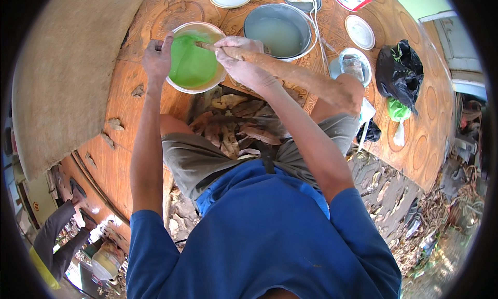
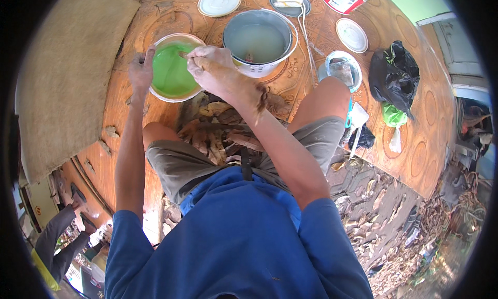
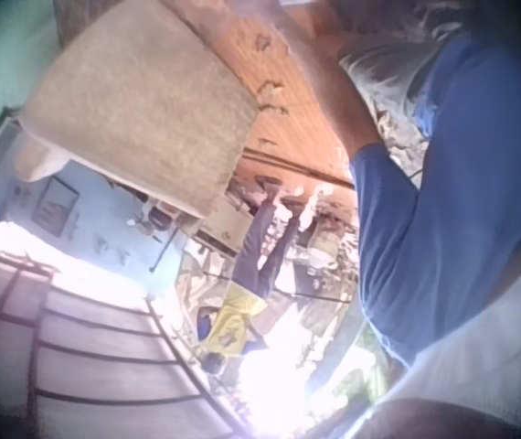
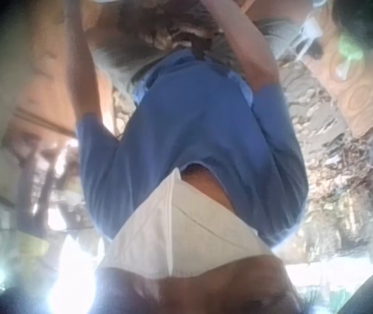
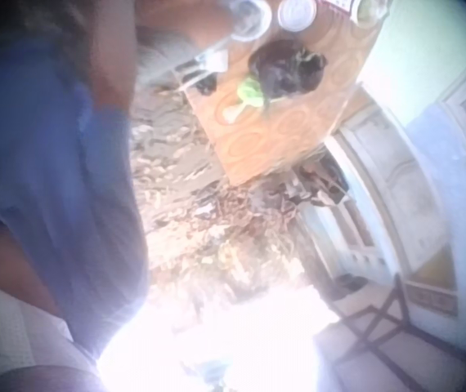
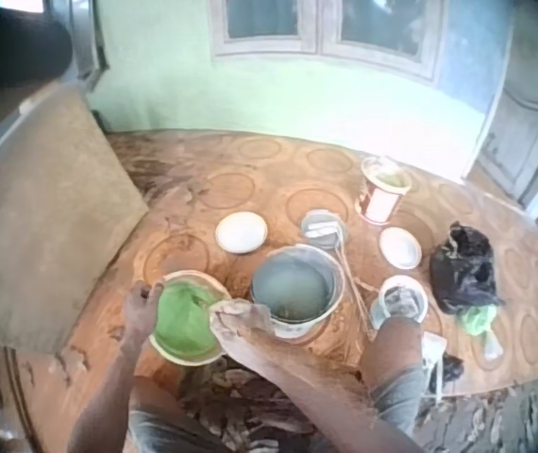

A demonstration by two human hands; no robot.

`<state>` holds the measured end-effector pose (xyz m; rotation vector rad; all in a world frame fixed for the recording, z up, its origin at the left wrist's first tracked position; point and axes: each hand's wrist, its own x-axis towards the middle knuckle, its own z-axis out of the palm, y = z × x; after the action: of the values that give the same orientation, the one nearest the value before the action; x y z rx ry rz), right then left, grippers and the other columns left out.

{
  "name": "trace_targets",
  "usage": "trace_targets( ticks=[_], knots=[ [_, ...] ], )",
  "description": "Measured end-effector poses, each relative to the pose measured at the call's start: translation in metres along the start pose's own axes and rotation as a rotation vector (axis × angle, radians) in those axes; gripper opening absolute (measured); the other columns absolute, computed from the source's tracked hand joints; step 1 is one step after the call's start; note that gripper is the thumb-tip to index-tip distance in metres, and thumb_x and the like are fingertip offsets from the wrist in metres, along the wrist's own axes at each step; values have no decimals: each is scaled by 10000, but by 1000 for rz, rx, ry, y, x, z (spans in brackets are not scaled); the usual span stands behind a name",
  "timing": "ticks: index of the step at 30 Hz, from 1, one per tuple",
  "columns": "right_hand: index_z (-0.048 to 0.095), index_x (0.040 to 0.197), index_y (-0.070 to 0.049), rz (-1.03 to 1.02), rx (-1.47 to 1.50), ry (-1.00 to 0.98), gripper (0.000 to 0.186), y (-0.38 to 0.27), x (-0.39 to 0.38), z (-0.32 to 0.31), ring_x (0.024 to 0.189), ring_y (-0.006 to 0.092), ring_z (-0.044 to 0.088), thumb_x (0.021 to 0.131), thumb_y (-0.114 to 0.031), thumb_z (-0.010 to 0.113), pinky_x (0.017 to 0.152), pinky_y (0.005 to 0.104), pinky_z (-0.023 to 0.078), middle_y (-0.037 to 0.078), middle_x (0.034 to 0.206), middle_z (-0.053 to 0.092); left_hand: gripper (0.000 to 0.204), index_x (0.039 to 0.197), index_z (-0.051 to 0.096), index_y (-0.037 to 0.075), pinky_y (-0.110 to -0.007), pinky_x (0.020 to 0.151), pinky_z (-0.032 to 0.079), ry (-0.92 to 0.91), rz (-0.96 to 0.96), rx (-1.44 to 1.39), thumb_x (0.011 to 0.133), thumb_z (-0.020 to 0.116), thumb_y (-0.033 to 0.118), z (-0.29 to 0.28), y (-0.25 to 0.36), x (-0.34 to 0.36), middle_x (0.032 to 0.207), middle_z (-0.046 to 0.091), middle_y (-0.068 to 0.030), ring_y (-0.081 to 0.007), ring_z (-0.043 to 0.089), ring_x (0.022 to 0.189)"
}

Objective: The person sits on the floor and stirs green paint in a bucket using a wooden stick. They repeatedly dip the stick into a second bucket containing a clear liquid and then return to stir the green paint, mixing the two substances together.

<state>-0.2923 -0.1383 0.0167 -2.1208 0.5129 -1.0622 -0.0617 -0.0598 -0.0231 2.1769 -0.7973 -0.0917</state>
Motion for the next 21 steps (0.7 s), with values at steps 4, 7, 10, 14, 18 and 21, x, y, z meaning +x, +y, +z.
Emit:
trace_targets(
  ticks=[4, 7, 10, 14, 18, 21],
  knots=[
    [642, 671, -29, -103, 44, -27, 89, -6, -15, 11, 599, 221, 636, 748, -70, 623, 567, 301, 533, 77, 737, 666, 542, 733, 610, 1, -347, 592, 461, -40, -9, -44, 790, 637, 540, -2, -4, 4, 623, 601, -89, -190, 569, 595],
    [649, 682, -30, -81, 103, -95, 52, -8, -29, 13, 591, 208, 637, 720, -49, 619, 554, 308, 531, 70, 721, 663, 546, 739, 615, -5, -344, 595, 458, -32, -18, -1, 793, 636, 538, -8, -4, 3, 623, 599, -91, -187, 565, 603],
    [656, 796, 12, 186, 229, -138, 68, 3, -30, 11, 596, 169, 628, 778, -47, 628, 535, 249, 502, 101, 721, 654, 551, 736, 617, -8, -349, 596, 456, -16, -12, 11, 793, 633, 540, -9, -6, 2, 623, 599, -99, -195, 564, 606],
    [665, 833, 24, -91, 34, 99, 98, 2, -9, 10, 608, 176, 645, 794, -63, 639, 550, 257, 524, 126, 751, 667, 563, 725, 614, -4, -359, 602, 454, -46, -13, 41, 796, 618, 555, -11, 4, -1, 627, 600, -105, -205, 563, 606],
    [658, 690, -39, -143, 25, 65, 62, -7, -6, 25, 613, 225, 636, 726, -57, 612, 573, 312, 531, 62, 776, 669, 569, 718, 610, 0, -361, 603, 450, -53, -6, 12, 798, 606, 564, -8, 5, 0, 627, 598, -108, -211, 561, 605],
    [659, 684, -52, -82, 103, -53, 64, -18, -19, 22, 607, 224, 637, 724, -59, 609, 577, 316, 531, 63, 760, 666, 560, 717, 610, 1, -360, 600, 448, -41, 33, 32, 800, 609, 554, -8, 1, 2, 620, 595, -108, -212, 559, 602]
  ],
)
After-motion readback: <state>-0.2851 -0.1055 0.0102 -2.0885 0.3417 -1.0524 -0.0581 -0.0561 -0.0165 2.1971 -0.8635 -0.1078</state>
